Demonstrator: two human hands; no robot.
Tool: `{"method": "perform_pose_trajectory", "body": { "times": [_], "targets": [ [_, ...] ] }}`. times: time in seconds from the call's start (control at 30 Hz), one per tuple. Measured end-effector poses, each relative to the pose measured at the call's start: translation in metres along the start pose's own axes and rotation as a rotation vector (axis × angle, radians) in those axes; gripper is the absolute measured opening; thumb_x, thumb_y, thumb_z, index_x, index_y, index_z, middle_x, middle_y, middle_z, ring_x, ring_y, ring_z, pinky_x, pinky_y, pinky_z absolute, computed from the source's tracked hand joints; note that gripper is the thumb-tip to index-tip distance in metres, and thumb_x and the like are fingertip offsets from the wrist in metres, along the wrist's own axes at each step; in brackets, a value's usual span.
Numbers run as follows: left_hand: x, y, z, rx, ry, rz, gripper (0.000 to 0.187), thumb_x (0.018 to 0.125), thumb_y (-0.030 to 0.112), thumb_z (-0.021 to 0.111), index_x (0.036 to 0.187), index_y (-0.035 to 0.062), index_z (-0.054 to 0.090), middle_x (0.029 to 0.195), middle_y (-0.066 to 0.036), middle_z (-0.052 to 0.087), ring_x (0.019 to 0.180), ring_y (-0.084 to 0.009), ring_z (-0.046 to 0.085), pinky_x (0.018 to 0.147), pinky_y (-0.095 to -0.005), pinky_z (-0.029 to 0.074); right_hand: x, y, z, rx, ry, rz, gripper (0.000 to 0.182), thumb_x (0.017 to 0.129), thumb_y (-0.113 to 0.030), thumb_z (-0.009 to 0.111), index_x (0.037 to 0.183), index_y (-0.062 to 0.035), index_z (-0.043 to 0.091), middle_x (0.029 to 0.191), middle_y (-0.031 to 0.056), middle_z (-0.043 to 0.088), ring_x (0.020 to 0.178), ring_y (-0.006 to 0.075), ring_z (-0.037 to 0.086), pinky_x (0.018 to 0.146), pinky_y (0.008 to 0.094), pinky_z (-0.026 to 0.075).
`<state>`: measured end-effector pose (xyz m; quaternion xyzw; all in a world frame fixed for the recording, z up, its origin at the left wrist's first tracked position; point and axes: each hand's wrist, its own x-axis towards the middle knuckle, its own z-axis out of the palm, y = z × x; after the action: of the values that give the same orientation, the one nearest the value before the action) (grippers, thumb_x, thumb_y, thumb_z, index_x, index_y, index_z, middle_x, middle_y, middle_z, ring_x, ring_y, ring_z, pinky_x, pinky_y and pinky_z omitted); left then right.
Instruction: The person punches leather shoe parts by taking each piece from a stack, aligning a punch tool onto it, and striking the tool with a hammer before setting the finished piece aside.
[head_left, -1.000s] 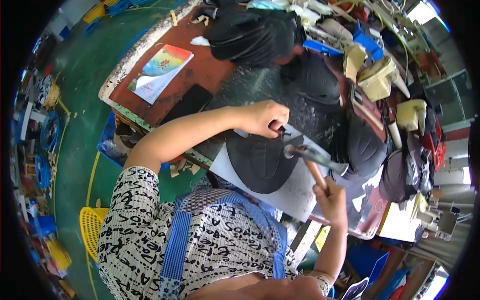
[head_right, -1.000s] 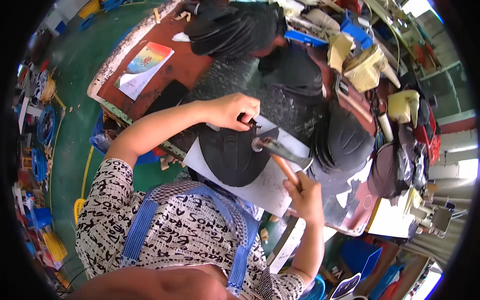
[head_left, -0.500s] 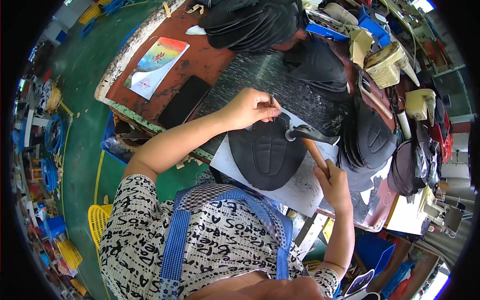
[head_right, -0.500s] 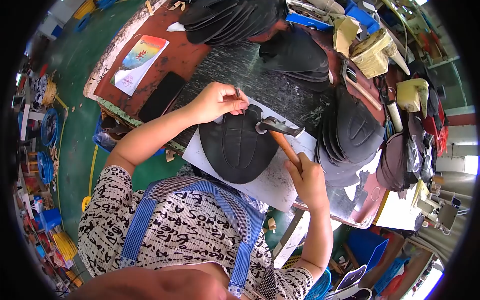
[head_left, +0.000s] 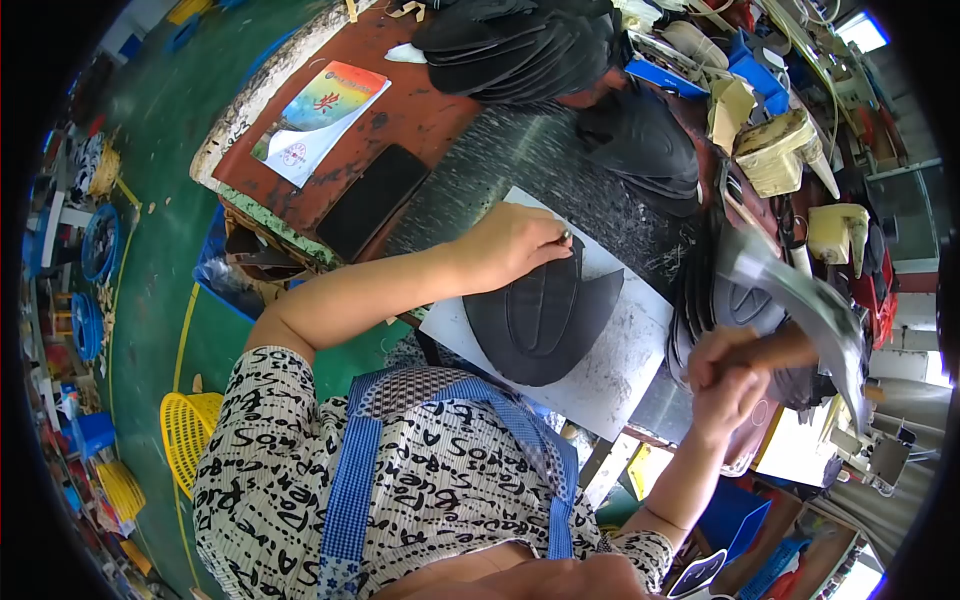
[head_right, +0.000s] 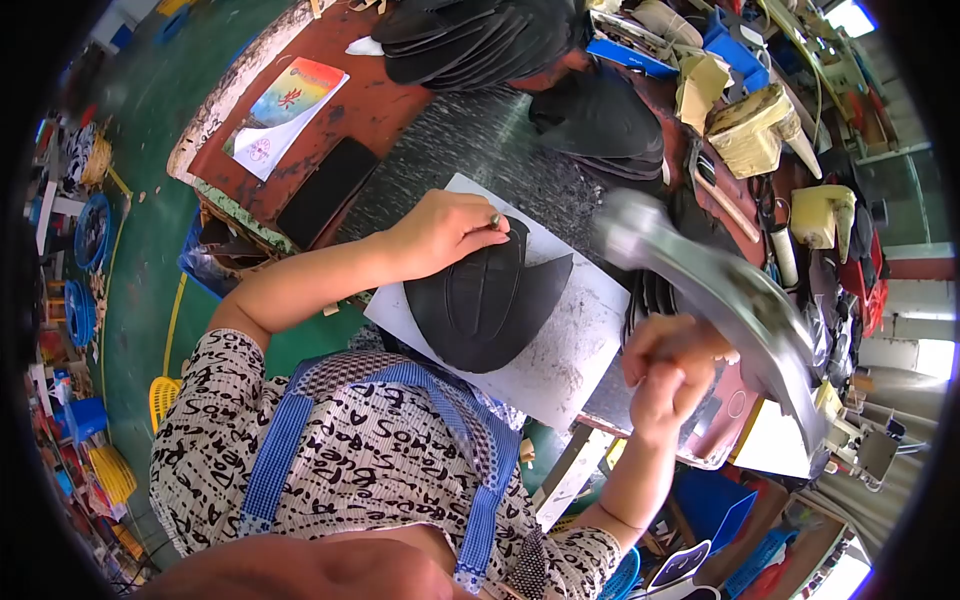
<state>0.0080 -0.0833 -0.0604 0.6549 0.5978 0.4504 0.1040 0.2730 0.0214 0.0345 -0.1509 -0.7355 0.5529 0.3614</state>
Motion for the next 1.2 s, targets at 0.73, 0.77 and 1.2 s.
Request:
{"method": "perform_pose_trajectory", "body": {
  "times": [0.73, 0.77, 1.2],
  "targets": [
    [0.001, -0.006, -0.014, -0.123, -0.127, -0.125, 0.009, 0.089, 0.003, 0.059, 0.096, -0.0013, 0.062, 0.091, -0.011, 0.068, 0.081, -0.0232, 0.068, 0.073, -0.0318, 0.053, 0.006, 0.014, 0.004, -0.191, -0.029, -0.028, 0.053, 0.098, -0.052, 0.047, 0.078, -0.003, 0.048, 0.056, -0.0016, 0.04, 0.044, 0.0051, 0.035, 0.04, 0.0201, 0.025],
    [0.0, -0.003, -0.013, -0.079, -0.123, -0.09, 0.009, 0.089, 0.004, 0.06, 0.095, -0.0008, 0.062, 0.091, -0.012, 0.068, 0.082, -0.0258, 0.068, 0.073, -0.0327, 0.053, 0.007, 0.014, 0.007, -0.072, -0.016, -0.105, 0.052, 0.097, -0.053, 0.048, 0.08, -0.0033, 0.048, 0.057, -0.0013, 0.04, 0.045, 0.0063, 0.035, 0.04, 0.0211, 0.025],
    [0.119, -0.045, 0.025, 0.096, 0.188, 0.252, 0.025, 0.075, 0.019, 0.076, 0.088, 0.001, 0.065, 0.105, -0.019, 0.063, 0.09, -0.0283, 0.064, 0.074, -0.0364, 0.053, 0.018, 0.063, 0.025, -0.853, -0.47, -0.229, 0.022, 0.07, 0.001, 0.07, 0.088, -0.002, 0.057, 0.123, 0.0166, 0.058, 0.119, 0.0379, 0.049, 0.103, 0.0544, 0.036]
  ]
}}
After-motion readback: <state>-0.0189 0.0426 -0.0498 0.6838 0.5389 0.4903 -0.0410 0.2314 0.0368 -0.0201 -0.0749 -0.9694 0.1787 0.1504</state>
